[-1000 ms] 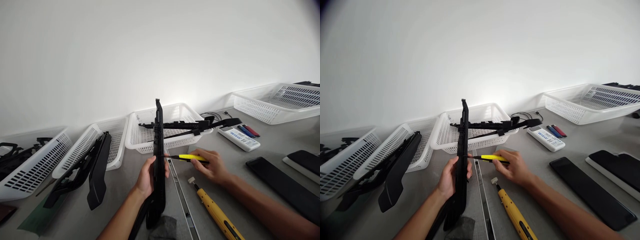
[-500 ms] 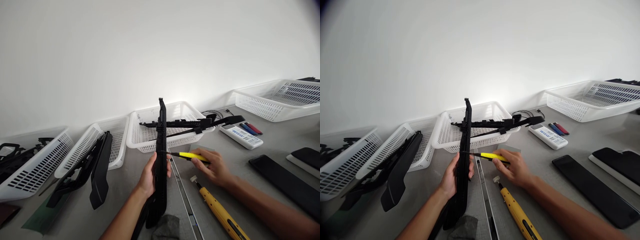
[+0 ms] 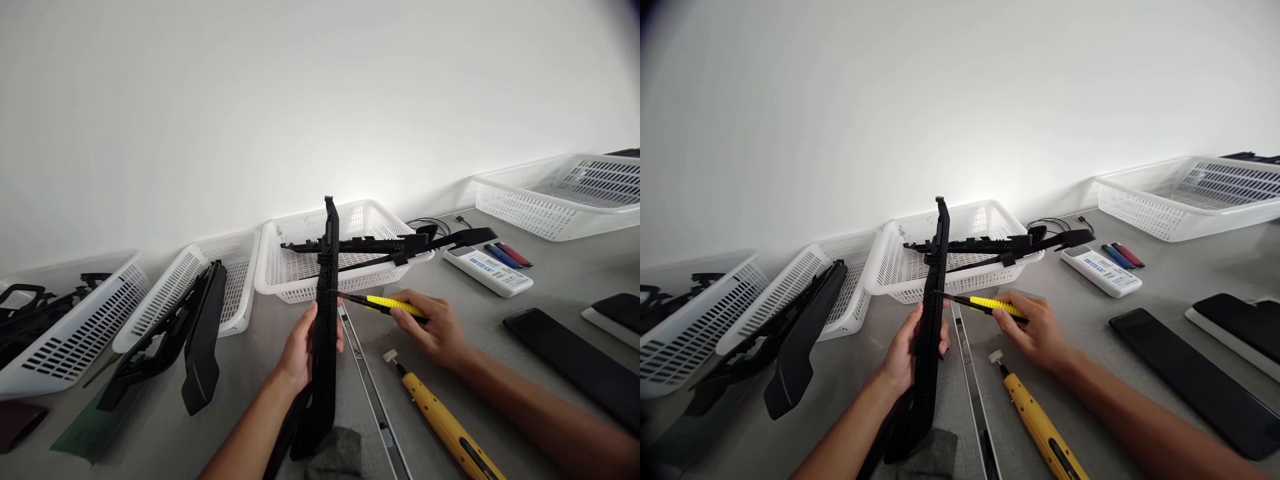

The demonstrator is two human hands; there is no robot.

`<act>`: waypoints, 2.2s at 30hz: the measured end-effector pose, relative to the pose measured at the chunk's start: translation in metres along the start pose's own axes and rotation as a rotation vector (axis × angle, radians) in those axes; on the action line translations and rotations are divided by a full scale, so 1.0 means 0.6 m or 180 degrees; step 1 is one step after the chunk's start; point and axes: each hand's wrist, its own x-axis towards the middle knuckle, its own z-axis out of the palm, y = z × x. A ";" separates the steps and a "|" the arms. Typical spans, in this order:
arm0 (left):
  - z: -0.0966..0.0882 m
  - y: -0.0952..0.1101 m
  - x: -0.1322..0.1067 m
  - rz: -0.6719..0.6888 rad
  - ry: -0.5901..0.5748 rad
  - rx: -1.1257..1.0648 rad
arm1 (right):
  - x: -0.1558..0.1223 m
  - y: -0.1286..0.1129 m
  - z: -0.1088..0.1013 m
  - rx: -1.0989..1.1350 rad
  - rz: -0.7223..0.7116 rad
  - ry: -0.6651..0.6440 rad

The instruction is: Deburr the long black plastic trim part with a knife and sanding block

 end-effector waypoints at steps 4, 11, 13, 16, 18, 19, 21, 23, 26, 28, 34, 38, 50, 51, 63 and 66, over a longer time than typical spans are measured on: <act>-0.006 -0.004 0.002 0.0027 -0.0040 -0.0059 | -0.002 0.002 0.004 0.0135 -0.0026 -0.0270; -0.011 -0.006 0.004 0.0256 -0.0289 -0.0031 | -0.004 0.003 0.009 0.0147 0.0062 -0.0272; -0.012 -0.006 0.003 0.0247 -0.0266 -0.0013 | -0.003 0.002 0.008 0.0162 0.0066 -0.0228; -0.012 -0.005 0.002 0.0157 -0.0220 0.0073 | -0.002 0.000 0.005 0.0157 0.0206 -0.0067; -0.011 -0.004 0.001 0.0129 -0.0203 0.0128 | 0.000 -0.001 0.003 0.0221 0.0227 -0.0128; -0.011 -0.004 0.002 0.0141 -0.0195 0.0133 | 0.000 -0.002 0.003 0.0262 0.0202 -0.0196; -0.010 -0.003 0.003 0.0165 -0.0162 0.0114 | 0.001 -0.003 0.003 0.0283 0.0178 -0.0260; -0.009 -0.003 0.004 0.0135 -0.0095 0.0106 | 0.002 -0.004 0.003 0.0197 0.0272 -0.0127; -0.009 -0.002 0.006 0.0115 -0.0025 0.0073 | 0.001 -0.005 0.002 0.0165 0.0314 -0.0033; -0.008 -0.001 0.007 0.0157 -0.0042 -0.0010 | 0.001 -0.005 0.002 0.0243 0.0179 -0.0224; -0.004 0.002 0.009 0.0261 -0.0145 -0.0167 | -0.001 0.003 0.004 0.0098 0.0337 -0.0130; -0.009 0.000 0.008 0.0246 -0.0173 -0.0158 | -0.003 0.000 0.005 0.0214 0.0143 -0.0414; -0.010 0.001 0.010 0.0222 -0.0380 -0.0424 | -0.001 -0.003 0.007 0.0273 0.0251 -0.0332; -0.010 0.001 0.010 0.0221 -0.0381 -0.0437 | -0.001 -0.003 0.006 0.0227 0.0267 -0.0276; -0.008 0.005 0.008 0.0173 -0.0479 -0.0452 | -0.001 -0.006 0.004 0.0159 0.0353 -0.0119; -0.008 0.004 0.007 0.0166 -0.0456 -0.0450 | 0.002 -0.008 0.002 0.0195 0.0396 -0.0139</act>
